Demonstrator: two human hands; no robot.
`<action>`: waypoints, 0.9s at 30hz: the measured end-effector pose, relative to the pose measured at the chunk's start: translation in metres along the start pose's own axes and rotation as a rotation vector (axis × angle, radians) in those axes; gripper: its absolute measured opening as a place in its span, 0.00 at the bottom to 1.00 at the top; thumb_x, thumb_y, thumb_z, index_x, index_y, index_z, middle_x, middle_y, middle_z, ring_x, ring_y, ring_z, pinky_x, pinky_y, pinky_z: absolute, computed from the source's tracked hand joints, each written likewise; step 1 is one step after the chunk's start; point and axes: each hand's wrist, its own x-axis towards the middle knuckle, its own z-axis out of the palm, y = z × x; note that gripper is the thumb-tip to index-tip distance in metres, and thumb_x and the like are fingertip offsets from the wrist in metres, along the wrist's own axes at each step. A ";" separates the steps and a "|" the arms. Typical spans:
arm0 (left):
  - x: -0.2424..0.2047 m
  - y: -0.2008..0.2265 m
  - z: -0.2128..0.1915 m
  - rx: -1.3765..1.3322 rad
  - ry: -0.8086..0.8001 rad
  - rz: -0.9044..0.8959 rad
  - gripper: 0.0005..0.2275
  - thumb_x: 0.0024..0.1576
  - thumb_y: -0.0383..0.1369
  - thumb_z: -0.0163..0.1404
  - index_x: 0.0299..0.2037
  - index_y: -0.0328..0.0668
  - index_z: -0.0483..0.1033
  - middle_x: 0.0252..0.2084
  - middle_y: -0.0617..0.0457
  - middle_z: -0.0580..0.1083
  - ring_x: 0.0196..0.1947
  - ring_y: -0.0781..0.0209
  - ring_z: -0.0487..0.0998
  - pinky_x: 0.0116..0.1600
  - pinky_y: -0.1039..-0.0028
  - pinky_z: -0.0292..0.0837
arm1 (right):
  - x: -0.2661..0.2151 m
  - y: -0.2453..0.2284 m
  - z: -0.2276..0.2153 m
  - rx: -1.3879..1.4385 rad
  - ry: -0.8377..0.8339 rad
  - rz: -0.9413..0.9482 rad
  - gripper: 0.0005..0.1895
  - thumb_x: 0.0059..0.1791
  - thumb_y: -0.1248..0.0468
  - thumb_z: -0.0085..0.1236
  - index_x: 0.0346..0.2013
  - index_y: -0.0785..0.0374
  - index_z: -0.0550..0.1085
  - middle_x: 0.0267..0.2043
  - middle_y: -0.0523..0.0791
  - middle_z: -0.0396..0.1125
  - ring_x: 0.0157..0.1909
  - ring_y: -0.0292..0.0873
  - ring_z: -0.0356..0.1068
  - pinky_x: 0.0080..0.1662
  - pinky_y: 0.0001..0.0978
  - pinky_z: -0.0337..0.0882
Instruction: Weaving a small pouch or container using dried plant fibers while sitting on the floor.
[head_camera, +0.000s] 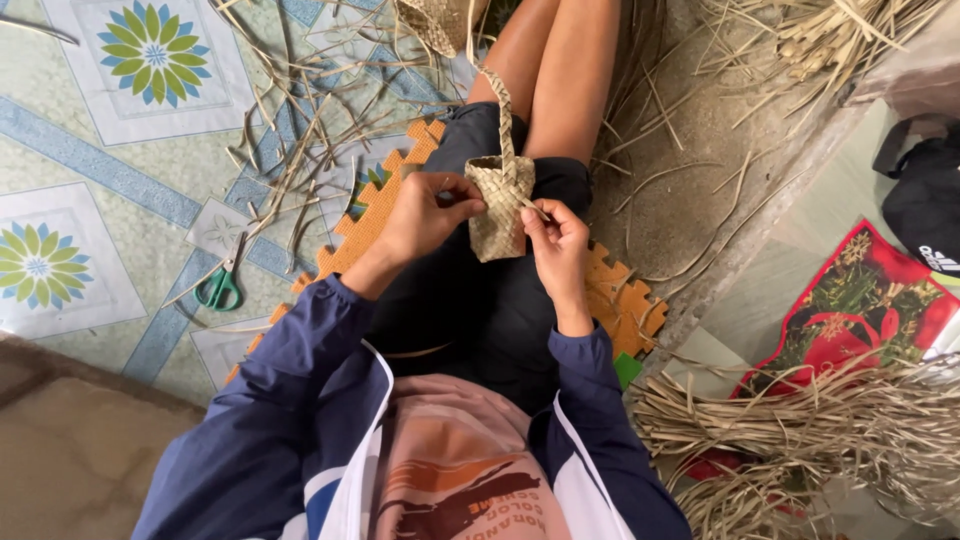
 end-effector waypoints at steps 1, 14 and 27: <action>-0.001 0.003 0.000 0.000 -0.003 0.001 0.06 0.52 0.30 0.67 0.36 0.43 0.85 0.29 0.54 0.79 0.30 0.70 0.77 0.36 0.80 0.77 | 0.000 0.002 0.000 0.000 0.003 -0.001 0.06 0.54 0.64 0.62 0.41 0.66 0.77 0.32 0.45 0.69 0.34 0.33 0.71 0.42 0.28 0.78; -0.011 0.013 -0.003 0.218 0.002 -0.042 0.07 0.52 0.33 0.66 0.39 0.49 0.84 0.31 0.54 0.80 0.33 0.62 0.81 0.40 0.73 0.78 | -0.008 0.016 0.001 0.009 -0.012 -0.012 0.05 0.55 0.67 0.57 0.43 0.67 0.76 0.35 0.46 0.69 0.38 0.34 0.69 0.44 0.32 0.78; -0.008 0.052 0.010 0.437 0.002 0.147 0.19 0.50 0.44 0.68 0.31 0.42 0.70 0.23 0.49 0.69 0.27 0.39 0.78 0.32 0.58 0.72 | -0.023 -0.028 0.011 -0.145 -0.008 -0.109 0.01 0.53 0.70 0.60 0.39 0.64 0.77 0.32 0.46 0.72 0.36 0.35 0.71 0.39 0.27 0.77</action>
